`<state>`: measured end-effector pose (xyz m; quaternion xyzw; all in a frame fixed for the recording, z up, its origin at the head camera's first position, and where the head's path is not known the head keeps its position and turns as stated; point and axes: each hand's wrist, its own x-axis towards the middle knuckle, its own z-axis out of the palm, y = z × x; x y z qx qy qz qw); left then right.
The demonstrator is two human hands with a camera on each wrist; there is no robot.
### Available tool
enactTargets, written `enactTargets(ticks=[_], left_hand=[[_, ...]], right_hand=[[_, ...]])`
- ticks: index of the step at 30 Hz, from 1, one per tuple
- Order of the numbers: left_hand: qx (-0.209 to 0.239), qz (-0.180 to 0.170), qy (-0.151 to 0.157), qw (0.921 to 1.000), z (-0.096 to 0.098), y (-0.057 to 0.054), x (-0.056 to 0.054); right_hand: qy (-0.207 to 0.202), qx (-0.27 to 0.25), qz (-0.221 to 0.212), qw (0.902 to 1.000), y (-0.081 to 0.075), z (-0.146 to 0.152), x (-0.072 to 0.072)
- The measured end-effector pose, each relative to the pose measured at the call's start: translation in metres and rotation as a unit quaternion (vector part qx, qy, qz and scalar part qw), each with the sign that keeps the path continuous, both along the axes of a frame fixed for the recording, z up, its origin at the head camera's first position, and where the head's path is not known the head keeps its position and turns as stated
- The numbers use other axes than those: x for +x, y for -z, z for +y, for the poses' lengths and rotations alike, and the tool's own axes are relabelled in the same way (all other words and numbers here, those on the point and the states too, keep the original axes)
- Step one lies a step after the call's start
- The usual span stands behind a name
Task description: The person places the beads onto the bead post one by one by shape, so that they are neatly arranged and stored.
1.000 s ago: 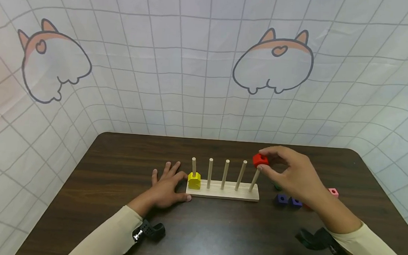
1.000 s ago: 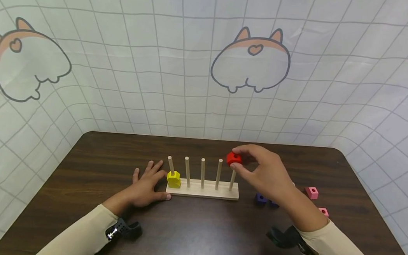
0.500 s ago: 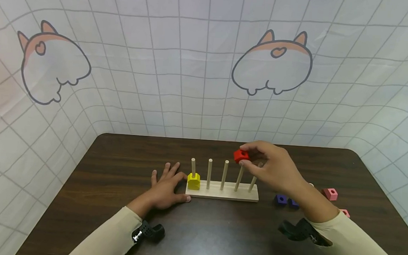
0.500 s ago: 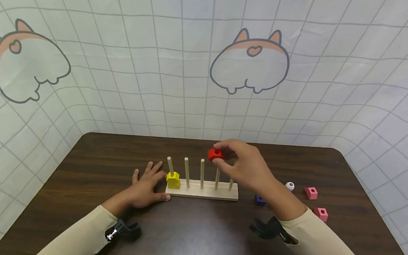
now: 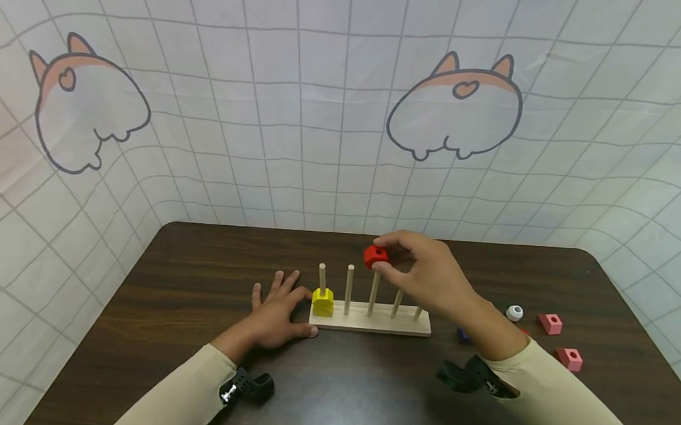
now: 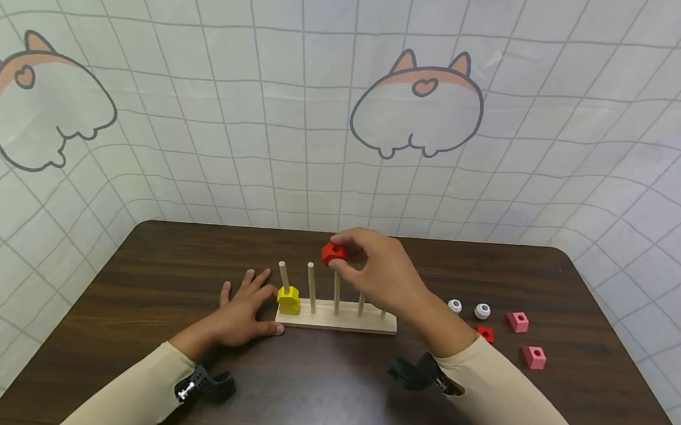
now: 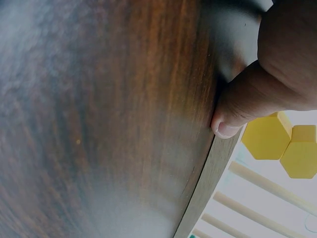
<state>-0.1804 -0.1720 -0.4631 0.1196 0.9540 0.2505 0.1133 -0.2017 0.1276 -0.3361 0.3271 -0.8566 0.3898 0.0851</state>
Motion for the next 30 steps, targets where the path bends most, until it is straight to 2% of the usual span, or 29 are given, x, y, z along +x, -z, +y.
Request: enactTargets(ticks=[7, 30], left_hand=[[-0.007, -0.003, -0.003, 1.0, 0.002, 0.001, -0.001], [-0.001, -0.007, -0.001, 1.0, -0.001, 0.003, -0.004]], right_hand=[[0.005, -0.002, -0.035, 0.9994, -0.002, -0.015, 0.001], [0.0, 0.003, -0.049, 0.9988, 0.002, -0.061, 0.002]])
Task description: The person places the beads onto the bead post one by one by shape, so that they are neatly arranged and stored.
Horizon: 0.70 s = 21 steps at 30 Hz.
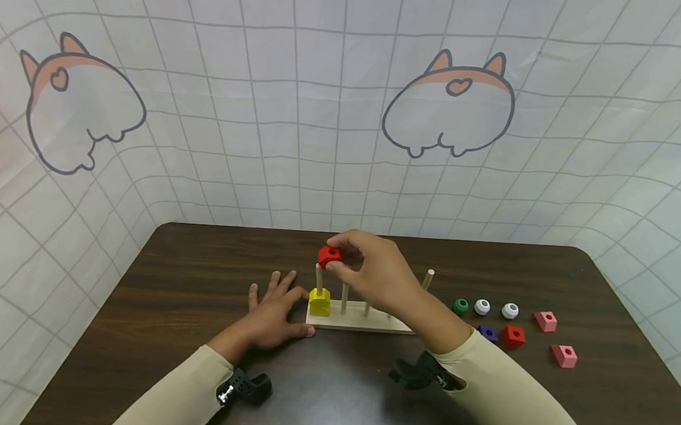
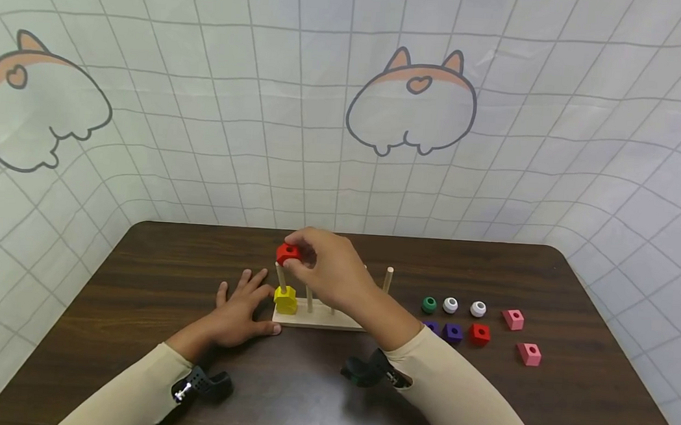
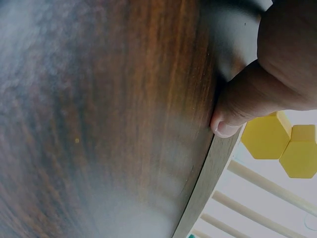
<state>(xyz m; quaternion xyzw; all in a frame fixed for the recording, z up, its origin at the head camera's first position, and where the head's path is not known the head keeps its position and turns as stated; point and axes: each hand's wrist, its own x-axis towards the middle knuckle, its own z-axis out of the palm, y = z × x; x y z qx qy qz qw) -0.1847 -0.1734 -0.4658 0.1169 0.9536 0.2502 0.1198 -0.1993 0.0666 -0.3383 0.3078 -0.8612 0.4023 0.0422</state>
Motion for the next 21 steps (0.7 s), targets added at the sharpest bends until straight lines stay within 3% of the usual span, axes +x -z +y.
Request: enactTargets(ticks=[16, 21], left_hand=[[-0.002, 0.0, 0.002, 1.0, 0.0, 0.0, 0.0], [-0.003, 0.0, 0.002, 1.0, 0.0, 0.0, 0.001]], right_hand=[[0.008, 0.022, -0.003, 0.9997, 0.004, -0.017, 0.008], [0.005, 0.047, 0.029, 0.9985, 0.007, -0.022, 0.013]])
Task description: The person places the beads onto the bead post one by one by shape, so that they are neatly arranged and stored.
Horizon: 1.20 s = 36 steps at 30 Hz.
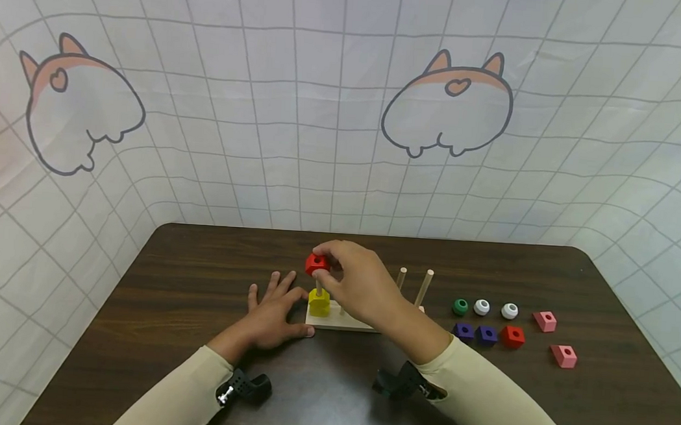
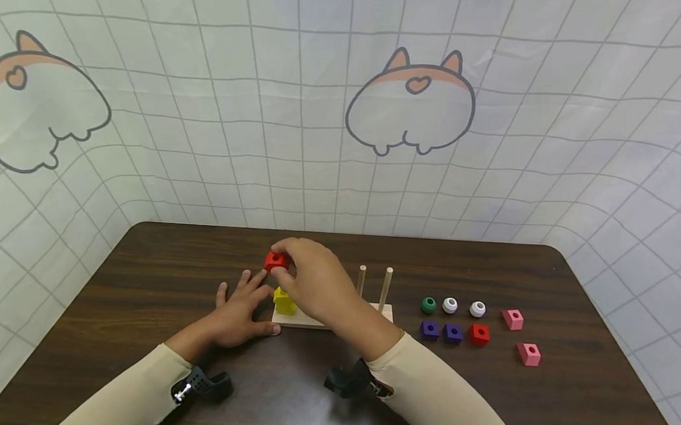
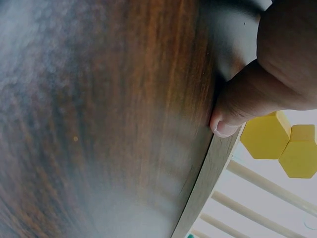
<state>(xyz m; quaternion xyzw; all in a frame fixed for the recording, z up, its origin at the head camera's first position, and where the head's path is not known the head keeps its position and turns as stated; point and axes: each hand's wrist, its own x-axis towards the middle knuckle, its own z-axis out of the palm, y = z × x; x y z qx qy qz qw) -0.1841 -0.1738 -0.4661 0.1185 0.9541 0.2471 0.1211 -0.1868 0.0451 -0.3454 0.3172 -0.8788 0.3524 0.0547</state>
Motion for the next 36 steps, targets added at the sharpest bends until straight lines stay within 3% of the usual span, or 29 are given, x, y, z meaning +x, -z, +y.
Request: enactTargets(ticks=[3, 11, 23, 29, 36], left_hand=[[-0.001, -0.001, 0.0, 1.0, 0.0, 0.0, 0.0], [0.001, 0.0, -0.002, 1.0, 0.0, 0.0, 0.0], [0.0, -0.001, -0.002, 1.0, 0.001, -0.001, 0.0], [0.001, 0.0, -0.002, 1.0, 0.001, -0.001, 0.0], [0.001, 0.003, -0.002, 1.0, 0.002, -0.003, 0.001]], right_hand=[[0.002, 0.002, 0.014, 0.9999, 0.003, -0.002, 0.002], [0.039, -0.018, -0.012, 0.999, 0.02, -0.005, 0.003], [0.04, -0.072, 0.01, 0.9966, 0.042, -0.005, 0.001], [0.061, -0.128, -0.019, 0.9897, 0.047, -0.008, 0.004], [0.062, -0.141, -0.061, 0.9862, 0.058, -0.008, 0.005]])
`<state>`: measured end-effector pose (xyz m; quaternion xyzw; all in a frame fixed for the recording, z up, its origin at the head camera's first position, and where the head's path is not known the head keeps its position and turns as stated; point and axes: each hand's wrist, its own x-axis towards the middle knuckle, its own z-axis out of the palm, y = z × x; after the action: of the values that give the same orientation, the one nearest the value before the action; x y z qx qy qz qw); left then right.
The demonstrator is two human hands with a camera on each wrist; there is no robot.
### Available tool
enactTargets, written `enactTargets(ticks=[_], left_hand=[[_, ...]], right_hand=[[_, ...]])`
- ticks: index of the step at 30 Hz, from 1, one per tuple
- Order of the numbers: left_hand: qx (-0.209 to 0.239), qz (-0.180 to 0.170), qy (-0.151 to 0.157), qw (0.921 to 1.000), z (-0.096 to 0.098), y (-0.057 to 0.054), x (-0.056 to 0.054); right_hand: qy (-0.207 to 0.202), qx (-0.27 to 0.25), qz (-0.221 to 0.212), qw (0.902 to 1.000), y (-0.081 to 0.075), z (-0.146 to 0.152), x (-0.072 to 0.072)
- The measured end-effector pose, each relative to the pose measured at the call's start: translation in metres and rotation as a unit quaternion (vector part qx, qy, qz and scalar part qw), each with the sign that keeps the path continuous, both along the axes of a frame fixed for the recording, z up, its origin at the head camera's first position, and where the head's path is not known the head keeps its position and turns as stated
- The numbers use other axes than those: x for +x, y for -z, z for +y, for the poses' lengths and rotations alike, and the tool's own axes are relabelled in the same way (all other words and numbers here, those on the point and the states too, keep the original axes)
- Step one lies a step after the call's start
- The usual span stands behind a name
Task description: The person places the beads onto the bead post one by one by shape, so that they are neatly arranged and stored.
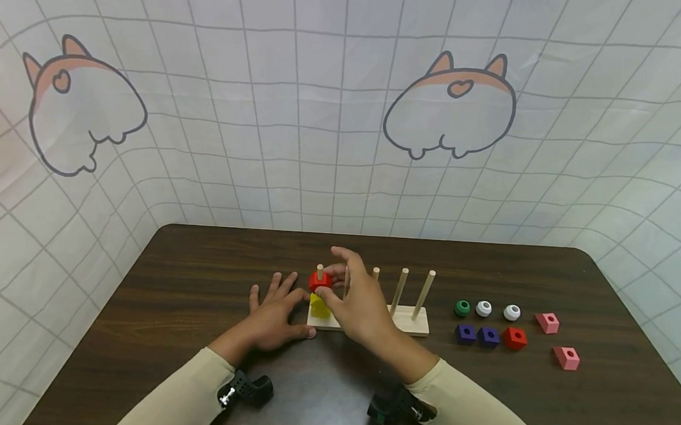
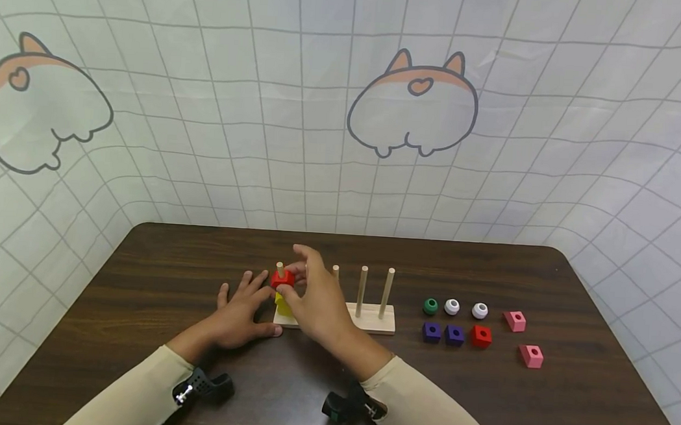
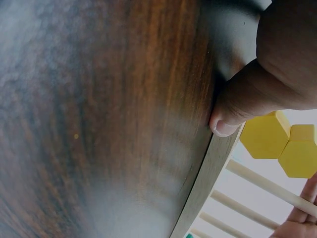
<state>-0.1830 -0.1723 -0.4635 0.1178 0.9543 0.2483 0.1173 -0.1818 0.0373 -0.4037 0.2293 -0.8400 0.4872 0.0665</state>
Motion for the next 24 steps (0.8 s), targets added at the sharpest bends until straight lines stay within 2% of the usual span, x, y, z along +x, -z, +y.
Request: enactTargets(ticks=[11, 16, 24], left_hand=[[0.003, 0.004, 0.0, 1.0, 0.0, 0.001, 0.0], [0.005, 0.001, -0.003, 1.0, 0.0, 0.0, 0.0], [0.005, -0.001, -0.005, 1.0, 0.001, 0.0, 0.0]], right_hand=[[0.011, -0.005, -0.054, 0.9984, 0.016, -0.002, -0.001], [0.005, -0.012, -0.052, 0.9986, 0.018, -0.001, -0.001], [-0.005, 0.009, -0.03, 0.9995, 0.014, 0.005, 0.006]])
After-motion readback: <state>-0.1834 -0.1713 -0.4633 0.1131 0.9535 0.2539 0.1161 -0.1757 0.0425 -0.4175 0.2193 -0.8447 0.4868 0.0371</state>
